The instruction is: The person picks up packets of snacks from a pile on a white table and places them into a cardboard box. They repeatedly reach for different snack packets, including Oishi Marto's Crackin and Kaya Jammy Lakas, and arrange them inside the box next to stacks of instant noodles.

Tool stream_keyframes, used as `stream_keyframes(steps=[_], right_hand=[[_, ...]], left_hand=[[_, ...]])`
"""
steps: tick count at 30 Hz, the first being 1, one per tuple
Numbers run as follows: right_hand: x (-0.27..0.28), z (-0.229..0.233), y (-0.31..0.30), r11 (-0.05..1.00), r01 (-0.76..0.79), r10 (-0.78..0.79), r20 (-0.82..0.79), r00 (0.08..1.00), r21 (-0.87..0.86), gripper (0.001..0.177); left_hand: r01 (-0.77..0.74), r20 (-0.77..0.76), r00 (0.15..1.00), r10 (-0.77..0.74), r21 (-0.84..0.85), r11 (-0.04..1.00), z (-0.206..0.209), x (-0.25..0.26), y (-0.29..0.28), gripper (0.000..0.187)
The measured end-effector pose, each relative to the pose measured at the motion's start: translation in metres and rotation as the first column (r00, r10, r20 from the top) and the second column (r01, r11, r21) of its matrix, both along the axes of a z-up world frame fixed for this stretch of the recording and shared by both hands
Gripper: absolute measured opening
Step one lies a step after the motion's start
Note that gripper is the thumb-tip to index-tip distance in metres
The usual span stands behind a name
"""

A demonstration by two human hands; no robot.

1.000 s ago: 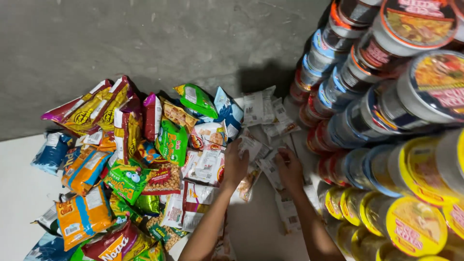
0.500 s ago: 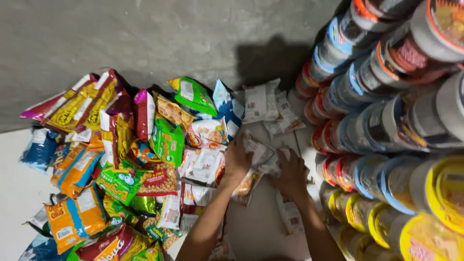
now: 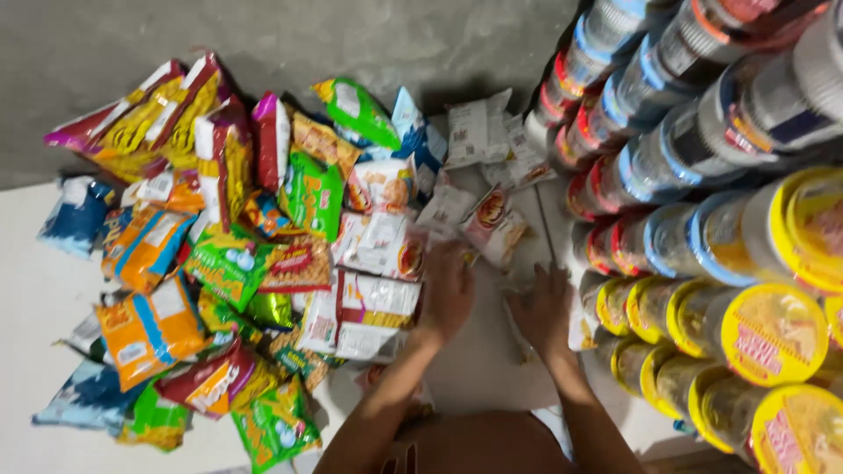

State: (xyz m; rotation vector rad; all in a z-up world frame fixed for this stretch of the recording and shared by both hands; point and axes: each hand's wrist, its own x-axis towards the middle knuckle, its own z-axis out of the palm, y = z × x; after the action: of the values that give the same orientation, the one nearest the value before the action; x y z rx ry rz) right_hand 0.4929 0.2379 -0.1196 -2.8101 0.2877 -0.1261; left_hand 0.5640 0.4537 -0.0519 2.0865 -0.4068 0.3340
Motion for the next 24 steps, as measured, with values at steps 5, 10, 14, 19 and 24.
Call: stream_keyframes(steps=[5, 10, 14, 19, 24], right_hand=[[-0.025, 0.036, 0.044, 0.972, 0.076, -0.097, -0.086, 0.992, -0.221, 0.092], [-0.041, -0.002, 0.038, 0.959, -0.007, 0.000, -0.027, 1.000, -0.282, 0.068], [-0.046, -0.003, 0.053, 0.982, -0.133, 0.110, 0.166, 0.980, 0.131, 0.050], [-0.049, 0.041, 0.096, 0.557, -0.235, 0.048, 0.251, 0.967, 0.797, 0.043], [-0.068, 0.030, 0.113, 0.012, 0.094, -0.225, -0.089, 0.970, 0.995, 0.037]], left_hand=[[0.073, -0.136, 0.988, -0.079, -0.048, 0.996, -0.028, -0.050, -0.007, 0.049], [0.102, -0.231, 0.964, -0.133, -0.142, 0.985, -0.040, -0.066, 0.007, 0.048], [0.073, -0.240, 0.966, -0.097, -0.107, 0.992, -0.046, -0.071, 0.023, 0.053], [0.004, -0.380, 0.921, -0.090, -0.221, 0.975, -0.062, -0.073, 0.043, 0.055], [-0.060, -0.590, 0.772, -0.235, -0.436, 0.898, -0.039, -0.084, 0.068, 0.063]])
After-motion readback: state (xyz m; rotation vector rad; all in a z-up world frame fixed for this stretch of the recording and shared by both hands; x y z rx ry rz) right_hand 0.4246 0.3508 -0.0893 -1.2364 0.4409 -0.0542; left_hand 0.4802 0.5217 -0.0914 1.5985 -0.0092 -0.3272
